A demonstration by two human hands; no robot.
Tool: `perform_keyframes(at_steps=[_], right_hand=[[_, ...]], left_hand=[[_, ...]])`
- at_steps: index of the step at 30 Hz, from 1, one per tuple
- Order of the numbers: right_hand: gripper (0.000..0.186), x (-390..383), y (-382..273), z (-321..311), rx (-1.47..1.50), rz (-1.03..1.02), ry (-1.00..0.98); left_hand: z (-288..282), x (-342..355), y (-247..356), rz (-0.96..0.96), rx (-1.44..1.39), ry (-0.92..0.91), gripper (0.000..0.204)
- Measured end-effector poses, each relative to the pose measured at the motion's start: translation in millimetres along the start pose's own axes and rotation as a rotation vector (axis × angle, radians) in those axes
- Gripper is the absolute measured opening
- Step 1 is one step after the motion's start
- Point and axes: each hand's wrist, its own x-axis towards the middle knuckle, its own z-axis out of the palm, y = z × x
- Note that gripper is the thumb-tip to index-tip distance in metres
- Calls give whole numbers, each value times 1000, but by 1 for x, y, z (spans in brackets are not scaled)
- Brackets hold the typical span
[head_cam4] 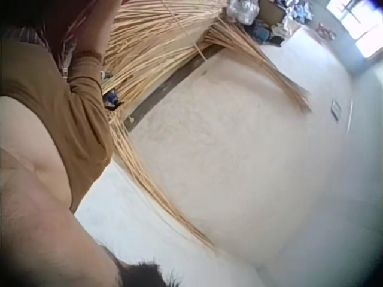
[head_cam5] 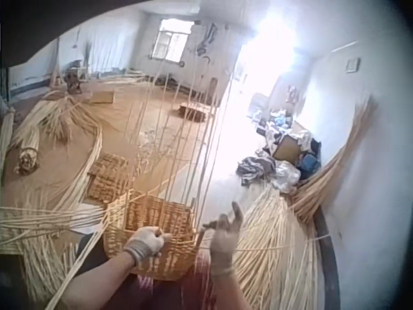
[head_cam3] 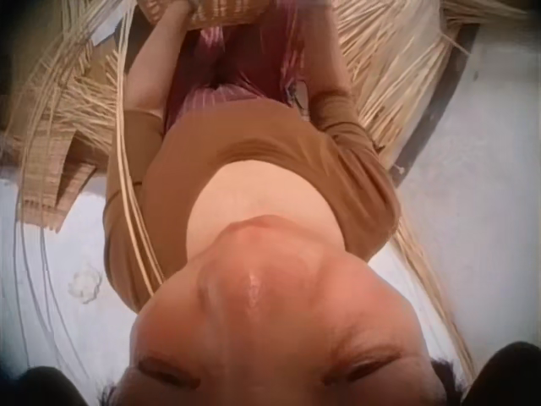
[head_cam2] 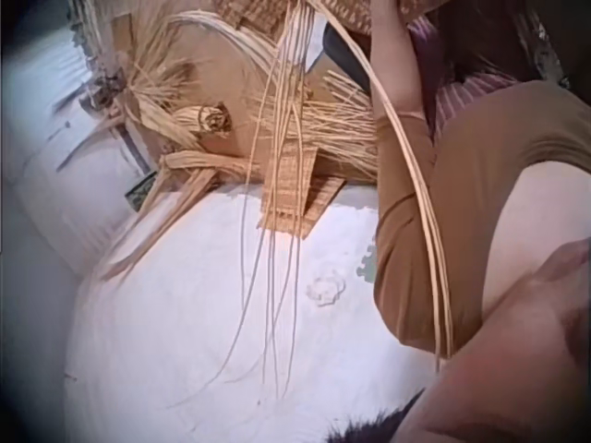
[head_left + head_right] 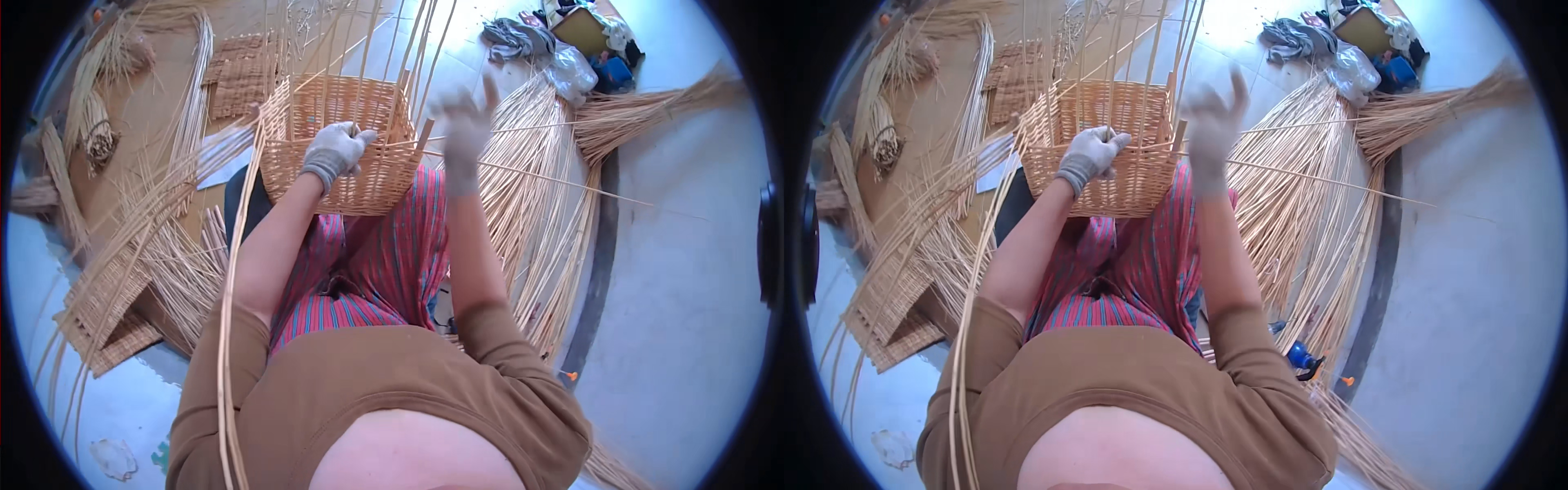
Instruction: Manually weaving a rectangular wicker basket using dried plant strands.
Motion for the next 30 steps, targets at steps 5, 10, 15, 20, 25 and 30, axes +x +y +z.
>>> perform_keyframes(at_steps=[5,10,15,20,25,30], right_hand=[[25,-94,43,-45,-365,63,61],[40,-30,51,-2,-1047,27,-477],[39,-39,56,16,-1091,99,-415],[50,-153,48,47,-300,-12,-183],[26,-190,-26,83,-250,-301,-870],[38,-190,-69,126,-36,-587,-859]], left_hand=[[15,0,-4,57,61,62,41],[25,-37,-65,595,-372,357,35],[-59,-78,-126,381,-889,805,26],[-95,-101,-124,596,-405,899,24],[-80,-96,-127,264,-655,814,16],[-57,-102,-135,159,-708,625,36]])
